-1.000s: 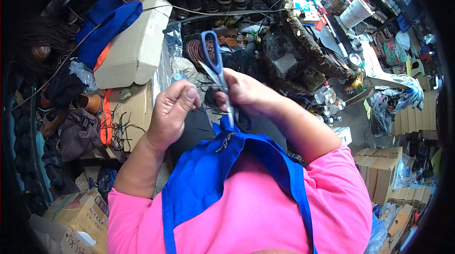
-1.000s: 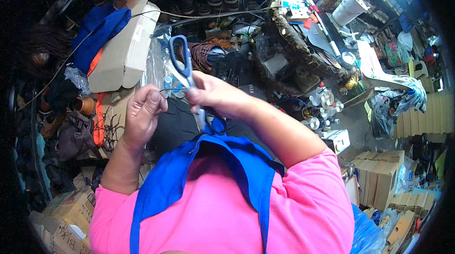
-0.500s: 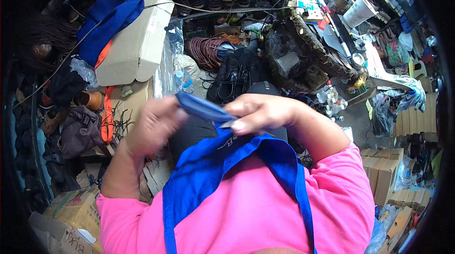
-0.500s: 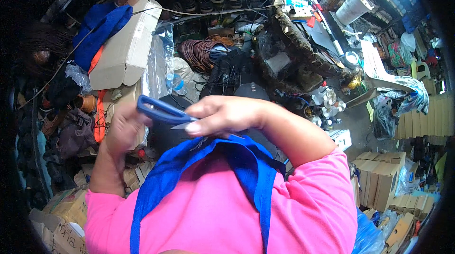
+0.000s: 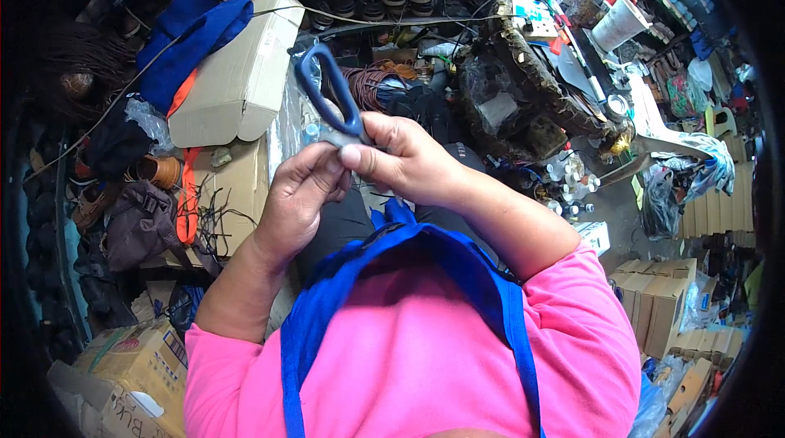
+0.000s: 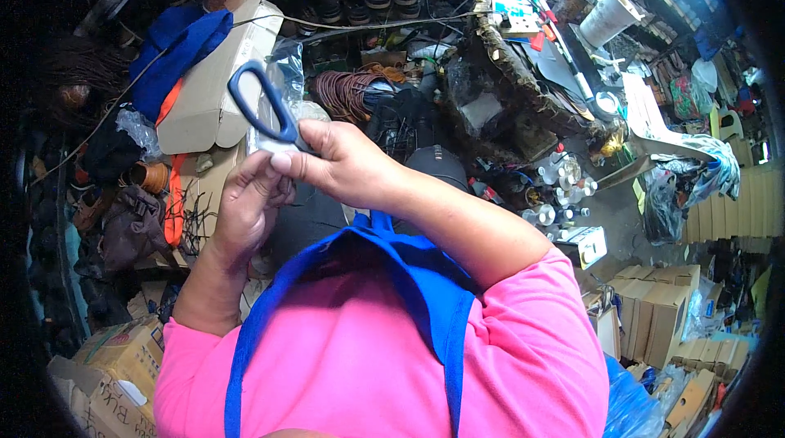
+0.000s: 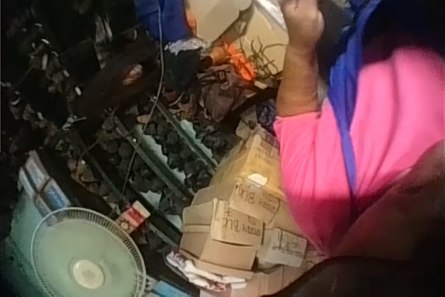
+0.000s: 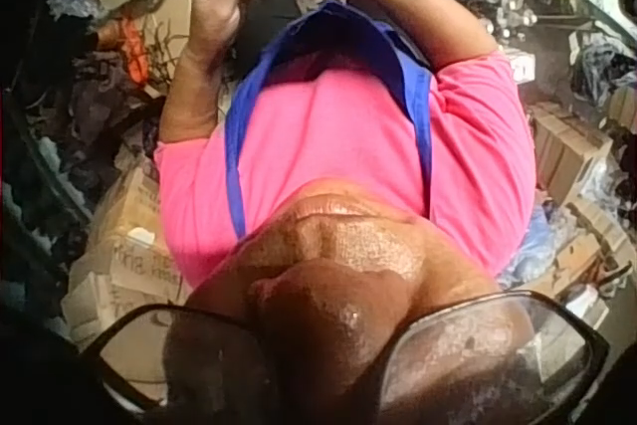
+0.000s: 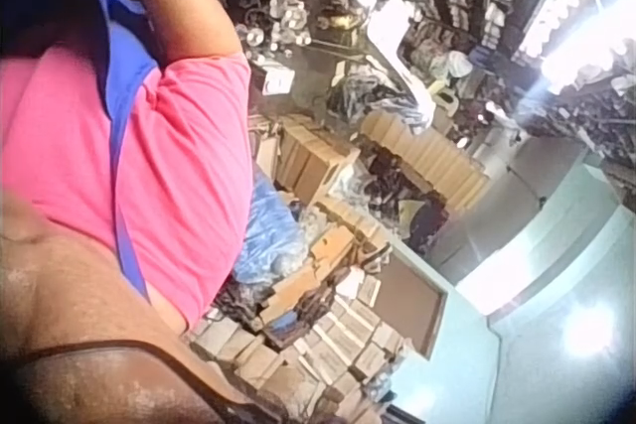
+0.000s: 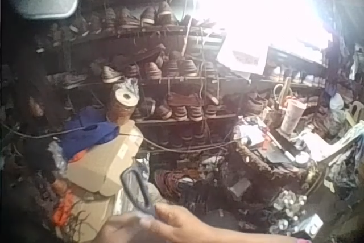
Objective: Manually stitching or repairing a shoe component using a needle and thread.
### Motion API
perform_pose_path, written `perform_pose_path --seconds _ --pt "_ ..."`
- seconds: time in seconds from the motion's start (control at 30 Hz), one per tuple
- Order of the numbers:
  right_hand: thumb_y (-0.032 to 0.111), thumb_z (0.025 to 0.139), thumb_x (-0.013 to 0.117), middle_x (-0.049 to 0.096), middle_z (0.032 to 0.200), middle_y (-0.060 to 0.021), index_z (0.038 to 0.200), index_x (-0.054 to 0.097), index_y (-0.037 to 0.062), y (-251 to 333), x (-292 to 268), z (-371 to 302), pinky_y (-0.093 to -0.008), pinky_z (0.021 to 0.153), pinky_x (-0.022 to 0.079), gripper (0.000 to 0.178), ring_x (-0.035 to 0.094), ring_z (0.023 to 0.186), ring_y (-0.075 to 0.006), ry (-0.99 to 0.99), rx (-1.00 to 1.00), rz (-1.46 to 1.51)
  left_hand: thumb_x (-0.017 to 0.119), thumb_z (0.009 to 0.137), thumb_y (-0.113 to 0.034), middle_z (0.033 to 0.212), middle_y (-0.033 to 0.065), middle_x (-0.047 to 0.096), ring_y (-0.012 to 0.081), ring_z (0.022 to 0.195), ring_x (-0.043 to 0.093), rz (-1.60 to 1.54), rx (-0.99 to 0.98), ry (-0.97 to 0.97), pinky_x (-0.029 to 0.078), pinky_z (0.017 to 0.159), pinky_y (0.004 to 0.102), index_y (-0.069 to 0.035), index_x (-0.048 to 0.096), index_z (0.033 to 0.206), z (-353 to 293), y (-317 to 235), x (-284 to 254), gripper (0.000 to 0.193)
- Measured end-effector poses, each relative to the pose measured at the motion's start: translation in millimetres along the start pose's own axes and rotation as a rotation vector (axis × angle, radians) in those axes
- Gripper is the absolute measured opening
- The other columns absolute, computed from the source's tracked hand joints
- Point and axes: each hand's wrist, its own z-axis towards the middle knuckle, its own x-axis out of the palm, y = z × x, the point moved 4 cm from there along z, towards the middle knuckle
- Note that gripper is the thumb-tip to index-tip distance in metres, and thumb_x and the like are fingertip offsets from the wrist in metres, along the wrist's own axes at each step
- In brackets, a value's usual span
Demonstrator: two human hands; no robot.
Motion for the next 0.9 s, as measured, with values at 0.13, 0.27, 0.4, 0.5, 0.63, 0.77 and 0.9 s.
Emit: perform_pose_path --seconds 0.13,0.27,0.4,0.5,0.63,0.77,0.9 --pt "0.032 0.089 0.058 0.061 0.087 -0.0035 0.104 0.058 -0.0006 -2.3 4.7 -11.8 -0.0268 0.078 0.043 0.036 0.052 0.086 -0.0077 0.239 0.083 -0.197 0.047 0.096 -0.020 0.078 -0.0011 0.054 0.0084 0.072 0.049 0.275 -0.016 0.077 0.041 0.067 0.0226 -0.001 0.060 0.099 -13.4 -11.8 -0.3 0.023" --pt "0.040 0.089 0.056 0.055 0.077 -0.0002 0.099 0.056 0.0010 -4.8 4.6 -26.2 -0.0255 0.067 0.041 0.041 0.047 0.073 -0.0081 0.401 0.229 -0.188 0.049 0.094 -0.019 0.077 -0.0013 0.055 0.0085 0.071 0.052 0.625 0.132 0.129 0.042 0.066 0.0232 -0.002 0.060 0.092 -11.6 -21.7 -16.2 0.021" --pt "0.039 0.090 0.054 0.043 0.063 0.0062 0.090 0.052 0.0082 -4.1 -20.9 -43.7 -0.0199 0.049 0.036 0.031 0.042 0.052 -0.0047 0.202 0.310 0.018 0.050 0.094 -0.021 0.072 -0.0021 0.053 0.0054 0.064 0.048 0.332 0.118 -0.115 0.040 0.060 0.0187 -0.005 0.057 0.081 2.7 -25.6 -62.2 0.021" --pt "0.049 0.080 0.064 0.042 0.069 0.0037 0.101 0.046 0.0089 -21.7 -44.6 -20.7 -0.0206 0.053 0.037 0.049 0.041 0.059 -0.0063 -0.016 0.132 0.187 0.050 0.094 -0.021 0.067 -0.0018 0.049 0.0065 0.058 0.043 0.060 0.064 -0.225 0.037 0.057 0.0205 -0.007 0.055 0.081 6.5 -16.5 -39.7 0.019" --pt "0.047 0.059 0.080 0.046 0.087 0.0006 0.113 0.046 0.0016 -27.2 -31.9 1.0 -0.0243 0.069 0.038 0.079 0.042 0.078 -0.0096 -0.112 0.010 -0.127 0.048 0.094 -0.019 0.062 -0.0020 0.043 0.0083 0.052 0.035 -0.167 0.014 -0.145 0.034 0.053 0.0250 -0.007 0.053 0.080 16.2 -2.2 -8.2 0.020" --pt "0.030 0.081 0.068 0.057 0.088 -0.0037 0.105 0.052 0.0000 -11.0 -13.5 6.9 -0.0269 0.070 0.044 0.041 0.048 0.082 -0.0082 -0.162 -0.108 -0.168 0.046 0.095 -0.017 0.063 -0.0025 0.043 0.0065 0.051 0.033 -0.222 -0.010 -0.126 0.030 0.050 0.0242 -0.006 0.055 0.083 13.3 3.4 -1.2 0.019" --pt "0.026 0.091 0.055 0.058 0.077 -0.0067 0.099 0.057 0.0008 -2.6 -11.1 1.4 -0.0291 0.066 0.044 0.027 0.048 0.073 -0.0083 -0.048 -0.030 -0.339 0.048 0.094 -0.016 0.069 -0.0025 0.048 0.0056 0.059 0.039 -0.059 -0.020 -0.028 0.034 0.057 0.0212 -0.004 0.058 0.086 2.4 -1.1 -12.8 0.018"
